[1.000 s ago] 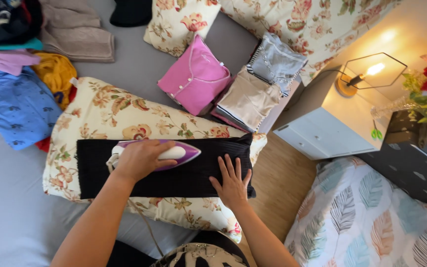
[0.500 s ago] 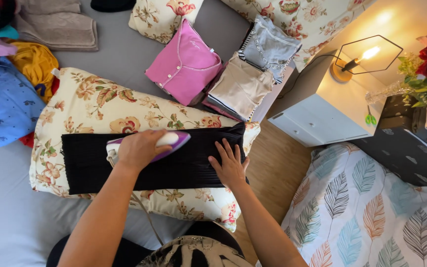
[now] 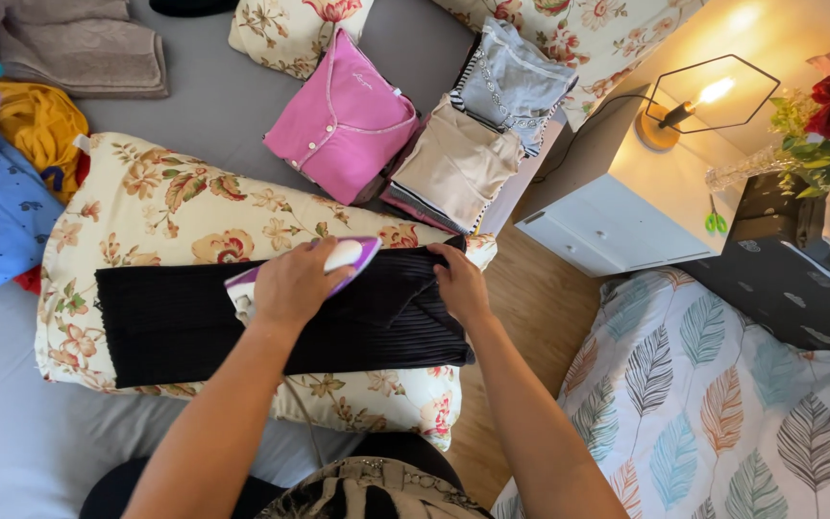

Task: The person irons a black long-sleeved top on a floral pillow placed on a bed. They smooth the garment, iron the sleeves and body, fold it, and then iron a black pair of shorts.

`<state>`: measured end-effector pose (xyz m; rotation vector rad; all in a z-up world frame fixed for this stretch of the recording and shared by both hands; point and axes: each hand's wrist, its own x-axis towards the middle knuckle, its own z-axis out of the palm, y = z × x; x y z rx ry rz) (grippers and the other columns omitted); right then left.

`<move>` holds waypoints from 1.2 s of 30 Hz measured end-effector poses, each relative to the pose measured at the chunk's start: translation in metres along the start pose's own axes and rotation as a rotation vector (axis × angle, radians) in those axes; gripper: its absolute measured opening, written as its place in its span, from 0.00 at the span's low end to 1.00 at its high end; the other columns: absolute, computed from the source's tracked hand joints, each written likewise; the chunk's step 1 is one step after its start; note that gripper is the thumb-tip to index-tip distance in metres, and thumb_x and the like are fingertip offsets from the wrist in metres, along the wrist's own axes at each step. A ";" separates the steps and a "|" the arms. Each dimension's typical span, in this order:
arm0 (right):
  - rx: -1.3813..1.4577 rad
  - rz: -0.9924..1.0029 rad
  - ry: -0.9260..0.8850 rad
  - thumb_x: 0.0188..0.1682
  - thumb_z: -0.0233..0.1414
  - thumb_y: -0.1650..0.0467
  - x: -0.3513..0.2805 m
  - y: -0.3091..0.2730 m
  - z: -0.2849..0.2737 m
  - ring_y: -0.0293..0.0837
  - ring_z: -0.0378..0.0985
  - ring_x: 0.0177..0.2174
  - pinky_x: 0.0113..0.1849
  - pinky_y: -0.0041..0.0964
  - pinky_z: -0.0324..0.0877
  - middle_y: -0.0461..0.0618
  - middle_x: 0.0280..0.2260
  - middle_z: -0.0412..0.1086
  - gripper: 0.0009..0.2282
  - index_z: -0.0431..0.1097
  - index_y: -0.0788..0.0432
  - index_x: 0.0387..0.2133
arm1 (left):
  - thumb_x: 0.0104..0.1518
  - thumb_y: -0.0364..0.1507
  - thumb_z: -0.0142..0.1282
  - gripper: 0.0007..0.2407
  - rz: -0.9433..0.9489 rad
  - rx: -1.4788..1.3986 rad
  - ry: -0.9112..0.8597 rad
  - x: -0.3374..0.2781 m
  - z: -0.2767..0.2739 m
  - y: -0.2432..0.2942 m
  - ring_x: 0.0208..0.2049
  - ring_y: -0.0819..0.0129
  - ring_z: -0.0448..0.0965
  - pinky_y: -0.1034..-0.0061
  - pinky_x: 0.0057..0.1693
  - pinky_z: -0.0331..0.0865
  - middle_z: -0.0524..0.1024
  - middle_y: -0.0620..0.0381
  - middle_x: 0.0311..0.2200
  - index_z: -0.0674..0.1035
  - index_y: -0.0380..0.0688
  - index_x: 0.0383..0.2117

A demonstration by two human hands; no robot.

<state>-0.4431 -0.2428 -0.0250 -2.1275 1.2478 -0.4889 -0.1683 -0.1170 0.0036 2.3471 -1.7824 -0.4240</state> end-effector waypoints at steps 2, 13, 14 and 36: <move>-0.004 -0.021 -0.034 0.45 0.56 0.74 0.008 0.016 0.007 0.54 0.79 0.46 0.45 0.45 0.76 0.46 0.41 0.74 0.18 0.74 0.43 0.48 | 0.54 0.57 0.49 0.22 0.091 -0.002 -0.056 -0.004 -0.008 0.002 0.39 0.50 0.85 0.57 0.43 0.79 0.81 0.56 0.38 0.73 0.70 0.53; -0.323 -0.002 -0.547 0.41 0.51 0.71 0.044 0.014 -0.032 0.57 0.76 0.46 0.48 0.51 0.71 0.52 0.38 0.72 0.15 0.74 0.47 0.42 | 0.51 0.60 0.50 0.24 0.158 -0.077 -0.072 -0.008 -0.009 -0.009 0.40 0.55 0.84 0.58 0.44 0.78 0.81 0.61 0.35 0.75 0.76 0.53; -0.384 -0.057 -0.511 0.40 0.50 0.71 0.049 0.017 -0.031 0.58 0.77 0.43 0.46 0.51 0.72 0.52 0.35 0.72 0.13 0.76 0.47 0.38 | 0.51 0.59 0.49 0.24 0.150 -0.061 -0.092 -0.007 -0.009 -0.008 0.40 0.56 0.84 0.59 0.44 0.78 0.81 0.62 0.36 0.74 0.77 0.54; -0.601 0.064 -0.535 0.44 0.44 0.68 0.086 0.031 -0.019 0.56 0.79 0.45 0.47 0.45 0.72 0.47 0.38 0.77 0.15 0.78 0.30 0.31 | 0.55 0.56 0.48 0.23 0.082 -0.070 -0.362 0.008 -0.028 -0.001 0.45 0.53 0.83 0.55 0.48 0.77 0.81 0.59 0.37 0.70 0.77 0.57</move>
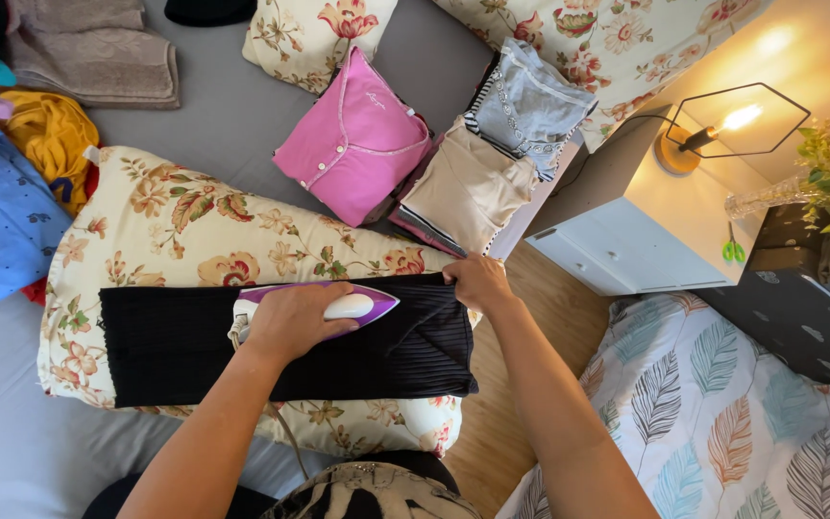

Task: The person irons a black long-sleeved top on a floral pillow placed on a bed. They smooth the garment, iron the sleeves and body, fold it, and then iron a black pair of shorts.

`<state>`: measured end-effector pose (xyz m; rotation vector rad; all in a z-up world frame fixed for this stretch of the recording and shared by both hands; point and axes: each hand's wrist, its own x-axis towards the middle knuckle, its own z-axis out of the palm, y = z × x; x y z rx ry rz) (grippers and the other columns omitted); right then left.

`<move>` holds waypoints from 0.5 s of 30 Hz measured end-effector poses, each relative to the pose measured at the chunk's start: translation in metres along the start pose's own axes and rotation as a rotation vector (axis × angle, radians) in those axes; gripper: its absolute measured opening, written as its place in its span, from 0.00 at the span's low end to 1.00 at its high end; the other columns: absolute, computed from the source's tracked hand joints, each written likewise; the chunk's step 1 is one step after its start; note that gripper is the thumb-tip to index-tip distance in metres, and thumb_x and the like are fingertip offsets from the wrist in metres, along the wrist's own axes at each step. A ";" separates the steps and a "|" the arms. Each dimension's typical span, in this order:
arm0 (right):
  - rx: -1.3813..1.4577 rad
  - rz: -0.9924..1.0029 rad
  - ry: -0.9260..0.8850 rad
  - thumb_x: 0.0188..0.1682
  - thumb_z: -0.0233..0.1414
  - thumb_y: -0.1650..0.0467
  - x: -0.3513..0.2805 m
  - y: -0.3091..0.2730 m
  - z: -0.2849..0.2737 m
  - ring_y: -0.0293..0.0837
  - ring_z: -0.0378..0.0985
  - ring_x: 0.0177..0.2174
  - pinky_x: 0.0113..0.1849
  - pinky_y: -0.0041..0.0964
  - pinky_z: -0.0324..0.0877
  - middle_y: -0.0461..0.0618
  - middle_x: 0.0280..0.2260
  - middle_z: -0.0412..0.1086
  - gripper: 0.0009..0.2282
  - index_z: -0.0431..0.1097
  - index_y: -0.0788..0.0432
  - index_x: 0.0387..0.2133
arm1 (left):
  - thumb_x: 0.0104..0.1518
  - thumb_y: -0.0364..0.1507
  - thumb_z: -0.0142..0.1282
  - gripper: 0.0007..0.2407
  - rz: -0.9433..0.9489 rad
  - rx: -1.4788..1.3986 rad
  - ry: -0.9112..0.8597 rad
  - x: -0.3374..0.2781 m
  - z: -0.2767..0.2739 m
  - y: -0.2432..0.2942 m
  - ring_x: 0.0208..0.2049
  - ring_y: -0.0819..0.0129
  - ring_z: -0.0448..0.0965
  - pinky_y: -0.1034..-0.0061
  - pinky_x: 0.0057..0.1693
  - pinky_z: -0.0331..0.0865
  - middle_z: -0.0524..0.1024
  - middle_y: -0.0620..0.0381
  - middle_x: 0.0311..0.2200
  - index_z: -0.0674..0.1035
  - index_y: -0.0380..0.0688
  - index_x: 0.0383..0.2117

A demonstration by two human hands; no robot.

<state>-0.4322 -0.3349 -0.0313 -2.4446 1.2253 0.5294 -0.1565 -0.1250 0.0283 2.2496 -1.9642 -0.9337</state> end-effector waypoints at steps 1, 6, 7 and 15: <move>0.000 0.003 0.002 0.44 0.44 0.68 0.007 0.002 0.009 0.56 0.79 0.45 0.47 0.45 0.72 0.47 0.38 0.77 0.15 0.78 0.30 0.31 | 0.55 0.56 0.48 0.23 0.003 0.000 0.001 0.005 -0.002 0.003 0.45 0.53 0.83 0.55 0.48 0.77 0.81 0.59 0.37 0.70 0.77 0.57; -0.162 0.079 0.275 0.43 0.48 0.68 -0.001 -0.022 0.025 0.50 0.70 0.45 0.48 0.51 0.61 0.42 0.36 0.70 0.04 0.71 0.45 0.27 | 0.54 0.56 0.49 0.24 0.042 0.123 0.156 0.011 0.010 0.020 0.39 0.55 0.85 0.59 0.43 0.79 0.81 0.59 0.34 0.72 0.75 0.57; -0.162 0.078 0.273 0.43 0.48 0.68 -0.015 -0.043 0.022 0.50 0.70 0.45 0.48 0.51 0.61 0.42 0.36 0.70 0.04 0.71 0.45 0.27 | 0.54 0.56 0.49 0.24 0.040 0.123 0.155 0.007 0.016 0.022 0.39 0.55 0.85 0.59 0.43 0.79 0.81 0.59 0.34 0.72 0.75 0.57; 0.170 -0.078 0.175 0.59 0.36 0.53 -0.092 -0.171 0.042 0.65 0.39 0.67 0.60 0.71 0.34 0.58 0.71 0.43 0.25 0.51 0.46 0.68 | 0.58 0.55 0.51 0.25 -0.345 -0.100 0.616 -0.074 0.011 -0.010 0.36 0.50 0.85 0.57 0.38 0.79 0.80 0.49 0.33 0.75 0.62 0.59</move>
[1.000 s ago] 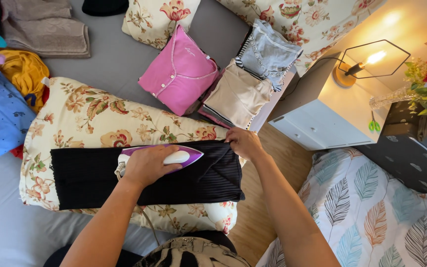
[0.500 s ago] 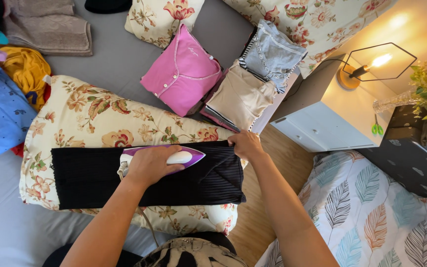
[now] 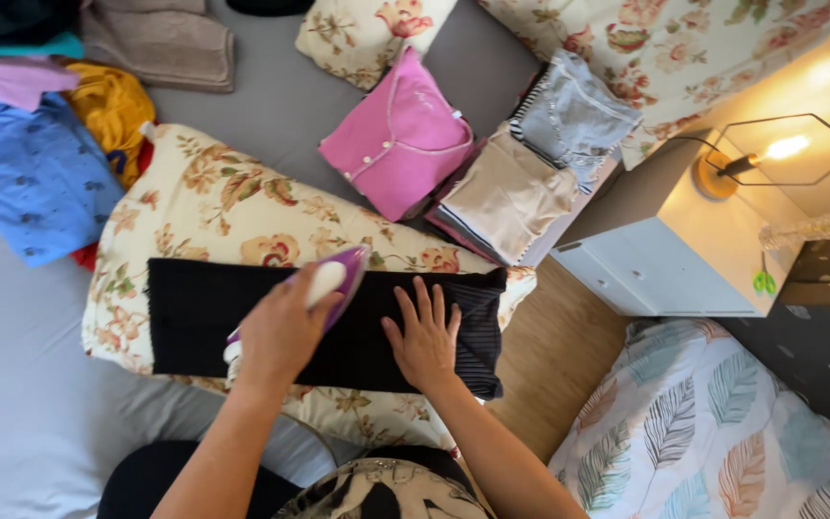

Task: The person irons a black long-sleeved top on a floral pillow placed on a bed. They smooth the garment, iron the sleeves and body, fold it, and then iron a black pair of shorts.

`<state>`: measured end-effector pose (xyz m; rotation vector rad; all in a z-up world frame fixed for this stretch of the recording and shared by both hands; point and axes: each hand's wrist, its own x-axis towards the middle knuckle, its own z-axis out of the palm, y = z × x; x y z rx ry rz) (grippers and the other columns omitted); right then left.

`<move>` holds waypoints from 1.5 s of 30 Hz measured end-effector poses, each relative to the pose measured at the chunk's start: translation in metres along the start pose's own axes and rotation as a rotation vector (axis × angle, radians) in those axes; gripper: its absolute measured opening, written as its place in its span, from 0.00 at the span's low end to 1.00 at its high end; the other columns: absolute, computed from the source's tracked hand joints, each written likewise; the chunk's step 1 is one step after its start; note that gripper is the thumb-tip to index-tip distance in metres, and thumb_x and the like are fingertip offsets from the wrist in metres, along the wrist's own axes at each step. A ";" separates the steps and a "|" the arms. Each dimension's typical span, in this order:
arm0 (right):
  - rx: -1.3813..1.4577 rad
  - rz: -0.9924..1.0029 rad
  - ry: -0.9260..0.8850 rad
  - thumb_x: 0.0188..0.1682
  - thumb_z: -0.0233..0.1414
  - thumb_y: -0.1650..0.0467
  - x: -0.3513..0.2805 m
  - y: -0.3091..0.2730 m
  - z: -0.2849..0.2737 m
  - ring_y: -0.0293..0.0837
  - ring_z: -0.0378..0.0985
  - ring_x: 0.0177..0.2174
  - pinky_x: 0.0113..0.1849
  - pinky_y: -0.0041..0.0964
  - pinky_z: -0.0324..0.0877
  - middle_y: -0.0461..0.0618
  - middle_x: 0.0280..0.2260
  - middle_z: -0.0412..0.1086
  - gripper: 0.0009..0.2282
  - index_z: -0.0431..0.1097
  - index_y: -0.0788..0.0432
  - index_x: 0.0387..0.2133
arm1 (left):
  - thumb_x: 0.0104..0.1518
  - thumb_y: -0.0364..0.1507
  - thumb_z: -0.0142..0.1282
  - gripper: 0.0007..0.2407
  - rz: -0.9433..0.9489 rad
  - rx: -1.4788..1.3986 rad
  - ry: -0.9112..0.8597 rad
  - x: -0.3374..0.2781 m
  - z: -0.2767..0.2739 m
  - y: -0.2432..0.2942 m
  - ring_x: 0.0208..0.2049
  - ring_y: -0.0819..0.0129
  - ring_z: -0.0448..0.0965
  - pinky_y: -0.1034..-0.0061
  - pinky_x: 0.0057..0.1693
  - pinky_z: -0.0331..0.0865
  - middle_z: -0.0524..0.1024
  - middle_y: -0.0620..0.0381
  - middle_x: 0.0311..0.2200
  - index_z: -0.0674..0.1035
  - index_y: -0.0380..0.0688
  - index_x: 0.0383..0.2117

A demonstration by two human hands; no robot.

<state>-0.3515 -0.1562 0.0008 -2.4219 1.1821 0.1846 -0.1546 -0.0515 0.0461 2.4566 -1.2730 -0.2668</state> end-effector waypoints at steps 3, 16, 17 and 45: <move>-0.077 0.008 -0.072 0.59 0.35 0.52 0.002 0.000 -0.004 0.63 0.37 0.68 0.62 0.72 0.31 0.56 0.72 0.40 0.28 0.43 0.45 0.71 | 0.61 0.54 0.50 0.24 -0.259 0.083 0.032 -0.015 -0.010 -0.054 0.37 0.43 0.85 0.50 0.42 0.79 0.80 0.46 0.34 0.74 0.61 0.60; -0.273 -0.032 0.144 0.57 0.37 0.56 -0.002 -0.047 0.053 0.60 0.34 0.70 0.60 0.76 0.26 0.56 0.73 0.37 0.29 0.43 0.48 0.72 | 0.69 0.49 0.50 0.21 -0.891 0.016 0.203 -0.084 0.014 -0.253 0.40 0.34 0.82 0.43 0.41 0.74 0.80 0.41 0.38 0.69 0.58 0.63; -0.252 -0.139 0.238 0.56 0.42 0.56 -0.004 -0.063 0.064 0.60 0.34 0.70 0.60 0.75 0.28 0.54 0.73 0.37 0.31 0.44 0.48 0.72 | 0.69 0.43 0.49 0.21 -0.855 0.020 0.232 -0.091 0.013 -0.252 0.39 0.33 0.82 0.44 0.40 0.75 0.79 0.38 0.37 0.68 0.55 0.65; -0.253 -0.381 -0.075 0.58 0.36 0.52 -0.003 -0.103 0.106 0.59 0.24 0.69 0.61 0.74 0.23 0.42 0.73 0.28 0.29 0.34 0.33 0.72 | 0.68 0.42 0.48 0.15 -0.729 0.183 -0.226 -0.089 0.085 -0.303 0.43 0.35 0.84 0.46 0.45 0.77 0.82 0.37 0.38 0.74 0.53 0.55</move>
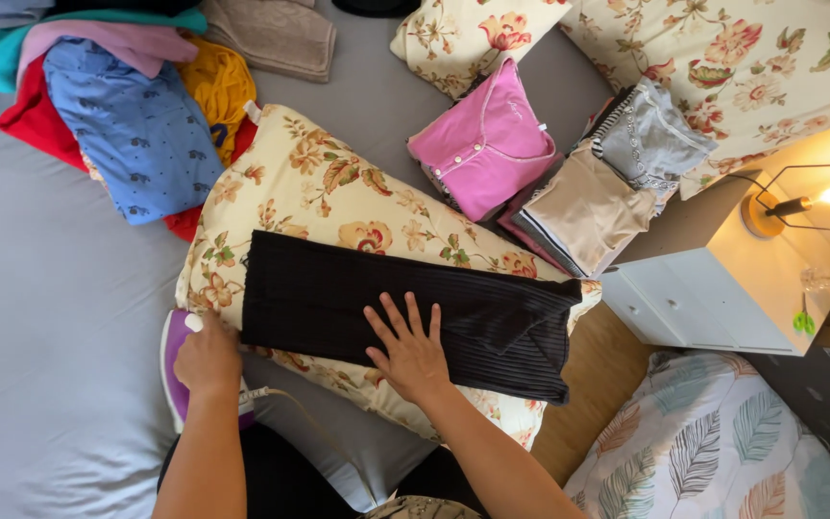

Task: The person irons a black long-sleeved top on a floral pillow placed on a bed. They smooth the garment, iron the sleeves and body, fold it, and then iron a black pair of shorts.

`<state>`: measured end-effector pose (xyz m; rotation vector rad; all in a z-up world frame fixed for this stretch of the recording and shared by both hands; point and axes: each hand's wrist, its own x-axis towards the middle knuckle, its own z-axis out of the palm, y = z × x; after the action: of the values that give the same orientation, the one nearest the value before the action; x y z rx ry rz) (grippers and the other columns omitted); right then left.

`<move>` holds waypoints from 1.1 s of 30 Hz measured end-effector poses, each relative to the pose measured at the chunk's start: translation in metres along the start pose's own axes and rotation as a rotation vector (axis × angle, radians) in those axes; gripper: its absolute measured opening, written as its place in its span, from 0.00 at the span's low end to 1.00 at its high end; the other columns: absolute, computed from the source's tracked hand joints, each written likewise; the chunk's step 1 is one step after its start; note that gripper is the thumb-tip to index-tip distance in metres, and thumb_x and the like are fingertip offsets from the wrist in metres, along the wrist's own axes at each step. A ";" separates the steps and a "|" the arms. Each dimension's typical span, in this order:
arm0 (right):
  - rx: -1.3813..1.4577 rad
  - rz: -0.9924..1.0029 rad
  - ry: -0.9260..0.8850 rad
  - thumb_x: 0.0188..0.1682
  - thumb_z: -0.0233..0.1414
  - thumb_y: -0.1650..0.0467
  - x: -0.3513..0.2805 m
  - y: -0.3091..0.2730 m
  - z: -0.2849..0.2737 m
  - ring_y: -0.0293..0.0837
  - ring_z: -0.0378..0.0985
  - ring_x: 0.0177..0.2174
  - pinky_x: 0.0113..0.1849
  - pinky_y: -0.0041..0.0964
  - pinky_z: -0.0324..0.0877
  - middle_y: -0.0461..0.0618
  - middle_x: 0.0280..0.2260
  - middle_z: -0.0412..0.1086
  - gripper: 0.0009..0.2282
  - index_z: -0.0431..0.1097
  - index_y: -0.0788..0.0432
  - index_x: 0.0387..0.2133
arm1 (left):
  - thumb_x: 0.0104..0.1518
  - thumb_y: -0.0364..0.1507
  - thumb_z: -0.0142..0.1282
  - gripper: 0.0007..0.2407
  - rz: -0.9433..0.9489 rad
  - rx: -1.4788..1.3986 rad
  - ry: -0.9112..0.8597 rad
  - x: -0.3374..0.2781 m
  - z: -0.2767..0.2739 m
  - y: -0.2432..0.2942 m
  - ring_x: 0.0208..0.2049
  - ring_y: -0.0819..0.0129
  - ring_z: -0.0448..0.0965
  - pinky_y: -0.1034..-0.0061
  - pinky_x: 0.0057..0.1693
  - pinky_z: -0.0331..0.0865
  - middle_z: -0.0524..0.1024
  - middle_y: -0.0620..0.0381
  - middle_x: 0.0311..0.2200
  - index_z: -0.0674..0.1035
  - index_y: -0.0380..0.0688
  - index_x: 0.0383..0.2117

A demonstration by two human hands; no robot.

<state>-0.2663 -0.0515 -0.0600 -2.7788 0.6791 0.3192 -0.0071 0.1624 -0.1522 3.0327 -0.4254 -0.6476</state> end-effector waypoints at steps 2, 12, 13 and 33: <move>0.015 0.005 -0.024 0.58 0.35 0.52 0.001 0.001 -0.004 0.58 0.24 0.69 0.61 0.74 0.23 0.41 0.73 0.28 0.29 0.34 0.33 0.72 | 0.68 0.41 0.46 0.18 0.010 0.081 -0.011 -0.020 -0.056 0.021 0.43 0.39 0.85 0.48 0.45 0.78 0.84 0.39 0.38 0.68 0.56 0.62; -0.024 -0.007 -0.032 0.58 0.36 0.52 0.004 0.001 0.000 0.60 0.22 0.69 0.60 0.75 0.23 0.43 0.73 0.26 0.30 0.34 0.34 0.72 | 0.71 0.30 0.38 0.08 0.256 0.378 0.428 -0.010 -0.016 -0.018 0.30 0.51 0.86 0.57 0.35 0.76 0.78 0.54 0.31 0.72 0.54 0.48; -0.023 -0.010 -0.035 0.58 0.36 0.52 0.004 0.001 0.001 0.60 0.22 0.69 0.60 0.75 0.23 0.43 0.73 0.26 0.30 0.34 0.34 0.72 | 0.71 0.30 0.38 0.08 0.253 0.379 0.425 -0.010 0.000 -0.025 0.30 0.51 0.86 0.57 0.35 0.76 0.78 0.54 0.31 0.72 0.54 0.48; 0.095 0.033 -0.097 0.59 0.35 0.53 -0.001 -0.003 -0.022 0.57 0.21 0.70 0.61 0.72 0.21 0.40 0.73 0.26 0.28 0.33 0.32 0.72 | 0.57 0.56 0.59 0.36 0.166 -0.589 0.106 0.007 -0.053 0.067 0.52 0.32 0.75 0.45 0.59 0.68 0.76 0.32 0.48 0.74 0.32 0.56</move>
<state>-0.2622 -0.0549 -0.0385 -2.6455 0.6979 0.4146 0.0033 0.0933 -0.1019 2.4310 -0.3920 -0.4899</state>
